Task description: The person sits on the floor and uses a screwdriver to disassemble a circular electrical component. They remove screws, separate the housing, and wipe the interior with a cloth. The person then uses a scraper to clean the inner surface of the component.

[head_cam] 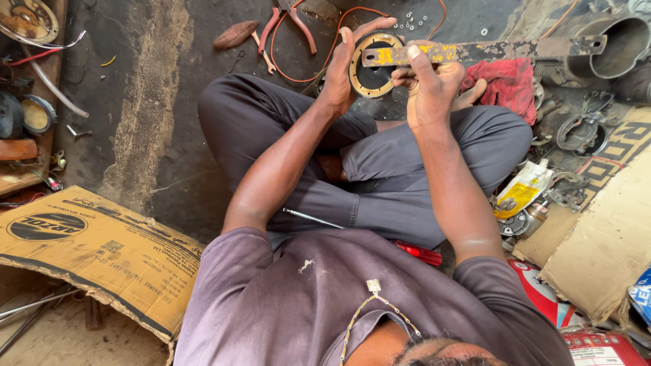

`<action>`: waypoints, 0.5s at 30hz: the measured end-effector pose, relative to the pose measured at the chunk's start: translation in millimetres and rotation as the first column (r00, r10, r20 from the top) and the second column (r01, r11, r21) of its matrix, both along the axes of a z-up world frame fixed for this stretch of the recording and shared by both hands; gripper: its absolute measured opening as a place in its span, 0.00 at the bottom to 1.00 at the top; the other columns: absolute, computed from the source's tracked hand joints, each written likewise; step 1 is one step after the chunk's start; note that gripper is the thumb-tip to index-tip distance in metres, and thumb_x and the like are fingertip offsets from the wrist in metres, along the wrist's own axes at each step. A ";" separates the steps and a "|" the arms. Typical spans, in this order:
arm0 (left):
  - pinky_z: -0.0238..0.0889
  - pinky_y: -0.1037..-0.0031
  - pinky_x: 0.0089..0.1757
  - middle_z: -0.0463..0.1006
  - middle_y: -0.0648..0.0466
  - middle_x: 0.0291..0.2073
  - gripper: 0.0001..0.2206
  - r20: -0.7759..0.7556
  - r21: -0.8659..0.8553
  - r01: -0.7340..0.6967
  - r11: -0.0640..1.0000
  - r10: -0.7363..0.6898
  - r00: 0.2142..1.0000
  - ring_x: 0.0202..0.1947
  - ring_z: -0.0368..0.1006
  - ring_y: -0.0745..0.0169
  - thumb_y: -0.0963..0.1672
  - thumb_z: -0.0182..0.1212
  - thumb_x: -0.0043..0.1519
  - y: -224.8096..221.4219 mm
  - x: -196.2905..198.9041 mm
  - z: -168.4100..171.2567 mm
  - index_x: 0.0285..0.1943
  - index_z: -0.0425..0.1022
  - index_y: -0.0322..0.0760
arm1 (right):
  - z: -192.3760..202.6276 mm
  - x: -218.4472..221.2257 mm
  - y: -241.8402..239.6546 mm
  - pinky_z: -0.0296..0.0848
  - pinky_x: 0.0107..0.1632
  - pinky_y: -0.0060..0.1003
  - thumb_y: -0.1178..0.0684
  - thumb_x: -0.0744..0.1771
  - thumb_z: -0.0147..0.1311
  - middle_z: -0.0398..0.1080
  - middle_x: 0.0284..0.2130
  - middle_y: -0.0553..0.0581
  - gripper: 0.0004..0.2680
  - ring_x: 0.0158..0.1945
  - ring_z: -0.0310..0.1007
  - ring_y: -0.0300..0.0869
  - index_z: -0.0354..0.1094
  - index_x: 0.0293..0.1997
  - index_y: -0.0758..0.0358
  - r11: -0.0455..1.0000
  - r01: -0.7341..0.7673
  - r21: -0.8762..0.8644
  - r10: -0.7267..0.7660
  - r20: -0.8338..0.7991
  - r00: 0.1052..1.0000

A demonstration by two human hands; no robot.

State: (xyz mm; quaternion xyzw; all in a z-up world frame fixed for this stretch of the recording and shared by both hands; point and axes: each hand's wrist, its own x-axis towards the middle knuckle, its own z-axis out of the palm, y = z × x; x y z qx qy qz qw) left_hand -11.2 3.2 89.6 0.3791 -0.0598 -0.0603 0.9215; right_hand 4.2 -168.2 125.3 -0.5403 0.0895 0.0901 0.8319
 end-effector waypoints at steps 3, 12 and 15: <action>0.71 0.66 0.61 0.78 0.47 0.57 0.35 0.006 0.024 -0.013 1.000 0.013 1.000 0.58 0.76 0.59 0.61 0.32 0.73 0.5 0.8 0.5 0.74 0.65 0.35 | -1.7 0.2 0.1 0.78 0.33 0.36 0.58 0.68 0.61 0.76 0.33 0.63 0.09 0.29 0.78 0.43 0.72 0.48 0.76 1.000 -0.002 0.016 0.003 -0.019 1.000; 0.71 0.67 0.61 0.78 0.48 0.57 0.35 -0.022 0.021 -0.017 1.000 0.018 1.000 0.58 0.76 0.60 0.62 0.32 0.73 1.2 0.4 2.0 0.74 0.66 0.35 | -7.2 -1.2 -2.9 0.76 0.34 0.33 0.56 0.69 0.61 0.76 0.35 0.59 0.09 0.31 0.78 0.41 0.73 0.49 0.74 0.998 -0.014 0.064 0.019 -0.084 0.996; 0.71 0.67 0.60 0.78 0.48 0.56 0.36 -0.020 0.020 -0.026 0.999 0.027 0.999 0.57 0.76 0.61 0.62 0.31 0.73 1.8 0.3 1.6 0.74 0.67 0.35 | -8.8 -1.9 -4.6 0.75 0.33 0.32 0.55 0.69 0.62 0.76 0.34 0.59 0.10 0.31 0.77 0.41 0.74 0.49 0.74 0.997 -0.034 0.064 0.040 -0.090 0.995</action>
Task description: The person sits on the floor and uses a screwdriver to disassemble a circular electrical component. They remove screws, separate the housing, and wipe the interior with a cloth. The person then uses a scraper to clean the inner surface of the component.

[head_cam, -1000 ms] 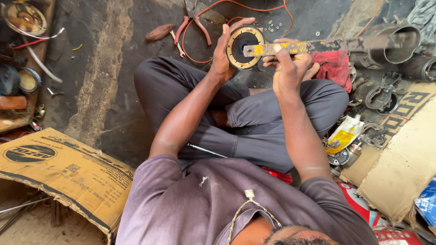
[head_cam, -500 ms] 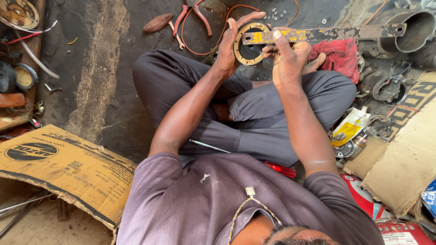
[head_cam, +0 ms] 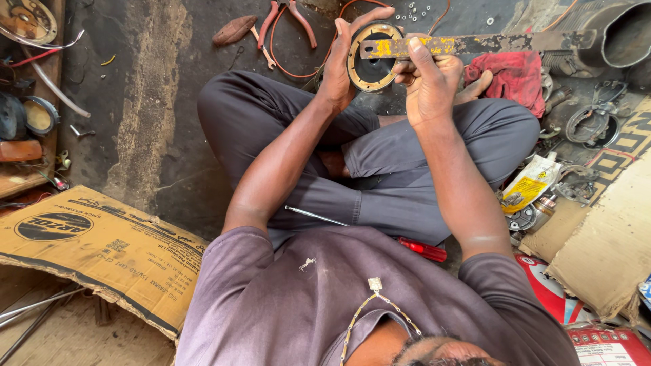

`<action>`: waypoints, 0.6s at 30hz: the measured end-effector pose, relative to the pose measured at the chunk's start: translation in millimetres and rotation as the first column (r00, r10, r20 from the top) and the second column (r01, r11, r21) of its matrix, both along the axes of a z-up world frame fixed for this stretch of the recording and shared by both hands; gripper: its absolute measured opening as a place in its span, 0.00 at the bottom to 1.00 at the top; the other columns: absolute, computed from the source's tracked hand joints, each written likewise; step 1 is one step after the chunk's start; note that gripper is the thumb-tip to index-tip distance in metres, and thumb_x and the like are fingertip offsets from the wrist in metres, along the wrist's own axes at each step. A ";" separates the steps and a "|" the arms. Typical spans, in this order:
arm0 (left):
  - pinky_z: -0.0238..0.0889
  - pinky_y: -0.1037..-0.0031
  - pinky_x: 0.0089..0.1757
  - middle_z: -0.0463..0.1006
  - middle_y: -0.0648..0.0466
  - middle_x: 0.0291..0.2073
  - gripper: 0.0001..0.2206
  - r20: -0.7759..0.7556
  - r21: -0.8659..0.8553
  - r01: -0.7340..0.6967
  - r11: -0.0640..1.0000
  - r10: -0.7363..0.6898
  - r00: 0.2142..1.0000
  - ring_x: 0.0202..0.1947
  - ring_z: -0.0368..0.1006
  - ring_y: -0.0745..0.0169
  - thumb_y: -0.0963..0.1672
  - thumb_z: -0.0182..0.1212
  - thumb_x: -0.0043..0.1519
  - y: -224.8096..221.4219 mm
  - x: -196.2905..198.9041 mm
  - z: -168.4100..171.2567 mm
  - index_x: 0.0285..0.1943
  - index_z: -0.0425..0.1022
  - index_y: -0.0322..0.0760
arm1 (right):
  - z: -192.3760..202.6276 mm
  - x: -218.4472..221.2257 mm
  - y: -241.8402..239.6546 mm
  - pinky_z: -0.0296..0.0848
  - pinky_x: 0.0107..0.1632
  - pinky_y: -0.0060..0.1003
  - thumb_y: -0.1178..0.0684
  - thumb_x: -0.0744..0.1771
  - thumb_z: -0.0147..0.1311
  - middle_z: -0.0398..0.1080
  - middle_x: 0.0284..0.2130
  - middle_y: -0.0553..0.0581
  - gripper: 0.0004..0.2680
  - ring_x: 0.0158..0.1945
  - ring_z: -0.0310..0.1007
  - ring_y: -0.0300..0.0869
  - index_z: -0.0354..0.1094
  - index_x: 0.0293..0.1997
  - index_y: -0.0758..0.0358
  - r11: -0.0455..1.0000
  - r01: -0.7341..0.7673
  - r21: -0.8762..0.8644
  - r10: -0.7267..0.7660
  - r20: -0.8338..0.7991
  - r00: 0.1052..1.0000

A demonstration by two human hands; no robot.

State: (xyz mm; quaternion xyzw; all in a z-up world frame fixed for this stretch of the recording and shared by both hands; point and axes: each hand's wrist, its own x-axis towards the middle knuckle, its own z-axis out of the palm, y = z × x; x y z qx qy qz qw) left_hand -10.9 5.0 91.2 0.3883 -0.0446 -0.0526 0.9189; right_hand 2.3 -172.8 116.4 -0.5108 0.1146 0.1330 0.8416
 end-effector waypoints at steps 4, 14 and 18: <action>0.71 0.67 0.59 0.79 0.48 0.56 0.35 -0.006 -0.007 0.009 1.000 -0.009 1.000 0.57 0.76 0.60 0.62 0.31 0.72 0.3 0.7 -0.2 0.73 0.66 0.35 | -0.5 0.6 -1.2 0.73 0.33 0.31 0.53 0.69 0.62 0.76 0.35 0.59 0.11 0.31 0.76 0.40 0.73 0.50 0.74 0.999 -0.027 0.031 0.027 0.000 1.000; 0.72 0.66 0.61 0.78 0.47 0.58 0.35 0.014 0.047 0.002 0.999 -0.002 1.000 0.59 0.77 0.59 0.62 0.30 0.72 1.5 0.6 0.7 0.73 0.67 0.36 | -2.6 1.5 -2.1 0.74 0.33 0.31 0.54 0.69 0.62 0.75 0.34 0.57 0.10 0.31 0.75 0.39 0.73 0.50 0.73 0.996 -0.028 0.079 0.031 -0.041 0.999; 0.71 0.67 0.61 0.79 0.47 0.57 0.35 0.014 0.038 0.002 0.999 -0.002 1.000 0.58 0.77 0.60 0.61 0.30 0.73 -1.1 1.6 -4.6 0.73 0.67 0.37 | -5.4 -0.5 -1.4 0.74 0.33 0.31 0.54 0.69 0.62 0.76 0.33 0.58 0.10 0.30 0.76 0.40 0.74 0.49 0.73 0.998 0.014 0.060 -0.012 -0.038 0.999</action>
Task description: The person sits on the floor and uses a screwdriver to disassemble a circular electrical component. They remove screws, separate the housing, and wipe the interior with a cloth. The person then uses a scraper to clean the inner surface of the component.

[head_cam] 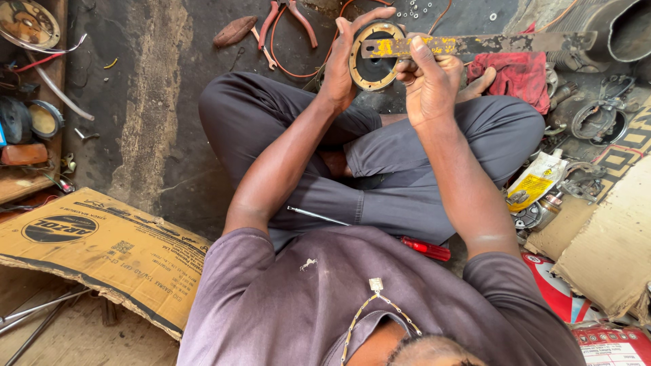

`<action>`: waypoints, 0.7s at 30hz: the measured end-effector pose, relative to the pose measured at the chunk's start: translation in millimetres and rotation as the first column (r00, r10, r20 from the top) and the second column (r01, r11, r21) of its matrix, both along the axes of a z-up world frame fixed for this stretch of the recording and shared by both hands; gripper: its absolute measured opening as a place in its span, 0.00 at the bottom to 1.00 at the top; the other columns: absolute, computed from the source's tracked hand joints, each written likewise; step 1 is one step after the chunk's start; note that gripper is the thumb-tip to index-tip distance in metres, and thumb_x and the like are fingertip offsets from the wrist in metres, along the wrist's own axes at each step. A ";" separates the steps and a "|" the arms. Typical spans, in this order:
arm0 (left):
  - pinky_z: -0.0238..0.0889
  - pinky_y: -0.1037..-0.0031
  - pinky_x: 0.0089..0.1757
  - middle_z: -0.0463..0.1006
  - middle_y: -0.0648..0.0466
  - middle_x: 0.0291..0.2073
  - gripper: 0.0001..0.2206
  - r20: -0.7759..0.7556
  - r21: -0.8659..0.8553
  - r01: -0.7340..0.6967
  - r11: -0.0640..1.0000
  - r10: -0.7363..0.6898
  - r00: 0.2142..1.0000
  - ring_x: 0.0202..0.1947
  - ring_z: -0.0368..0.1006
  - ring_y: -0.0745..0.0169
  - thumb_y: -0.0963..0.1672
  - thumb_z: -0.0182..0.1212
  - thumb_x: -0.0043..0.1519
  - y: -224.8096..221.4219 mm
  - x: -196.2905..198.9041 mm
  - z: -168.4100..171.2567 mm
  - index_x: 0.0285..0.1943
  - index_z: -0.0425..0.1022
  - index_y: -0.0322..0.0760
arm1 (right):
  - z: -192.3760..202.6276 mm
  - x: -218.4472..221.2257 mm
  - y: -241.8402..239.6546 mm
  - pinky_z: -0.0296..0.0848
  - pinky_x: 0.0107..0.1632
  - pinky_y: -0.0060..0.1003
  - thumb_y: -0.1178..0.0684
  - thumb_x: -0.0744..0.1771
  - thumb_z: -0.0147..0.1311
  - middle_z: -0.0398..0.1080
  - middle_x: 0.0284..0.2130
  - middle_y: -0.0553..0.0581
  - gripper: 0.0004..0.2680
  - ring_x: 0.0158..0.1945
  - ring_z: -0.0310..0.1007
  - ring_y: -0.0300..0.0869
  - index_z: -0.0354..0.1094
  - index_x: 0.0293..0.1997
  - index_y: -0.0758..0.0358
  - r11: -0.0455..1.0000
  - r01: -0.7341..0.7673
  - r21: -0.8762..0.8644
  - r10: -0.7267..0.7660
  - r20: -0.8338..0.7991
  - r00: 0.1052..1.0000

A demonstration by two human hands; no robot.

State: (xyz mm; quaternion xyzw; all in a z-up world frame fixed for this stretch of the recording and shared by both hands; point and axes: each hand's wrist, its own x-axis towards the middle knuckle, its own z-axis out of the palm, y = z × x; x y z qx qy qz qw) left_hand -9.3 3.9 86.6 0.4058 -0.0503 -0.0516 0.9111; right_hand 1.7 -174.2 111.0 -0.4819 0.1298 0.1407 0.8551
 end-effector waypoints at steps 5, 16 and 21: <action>0.71 0.69 0.59 0.79 0.48 0.54 0.35 -0.040 0.033 -0.006 0.999 0.007 0.999 0.56 0.76 0.62 0.61 0.30 0.73 -2.4 0.5 -4.4 0.72 0.69 0.35 | 2.6 -0.6 -1.6 0.73 0.32 0.31 0.54 0.69 0.62 0.76 0.33 0.58 0.10 0.30 0.75 0.39 0.74 0.49 0.73 1.000 -0.009 -0.012 0.010 0.024 1.000; 0.71 0.67 0.59 0.79 0.49 0.54 0.37 -0.143 -0.060 0.054 0.997 -0.062 0.988 0.56 0.76 0.59 0.63 0.29 0.71 -2.3 -0.6 -1.2 0.71 0.70 0.38 | 12.0 1.3 0.2 0.66 0.26 0.30 0.55 0.69 0.64 0.74 0.31 0.57 0.08 0.25 0.69 0.36 0.74 0.44 0.73 0.992 -0.059 -0.109 0.073 0.122 0.990; 0.72 0.65 0.59 0.80 0.48 0.54 0.38 -0.142 -0.101 0.063 0.993 -0.077 0.987 0.56 0.77 0.58 0.63 0.29 0.71 2.6 -2.4 -0.4 0.70 0.72 0.37 | 15.1 6.0 -5.6 0.62 0.25 0.29 0.54 0.68 0.67 0.74 0.31 0.56 0.09 0.23 0.67 0.36 0.73 0.41 0.71 0.980 -0.163 -0.119 0.175 0.103 0.979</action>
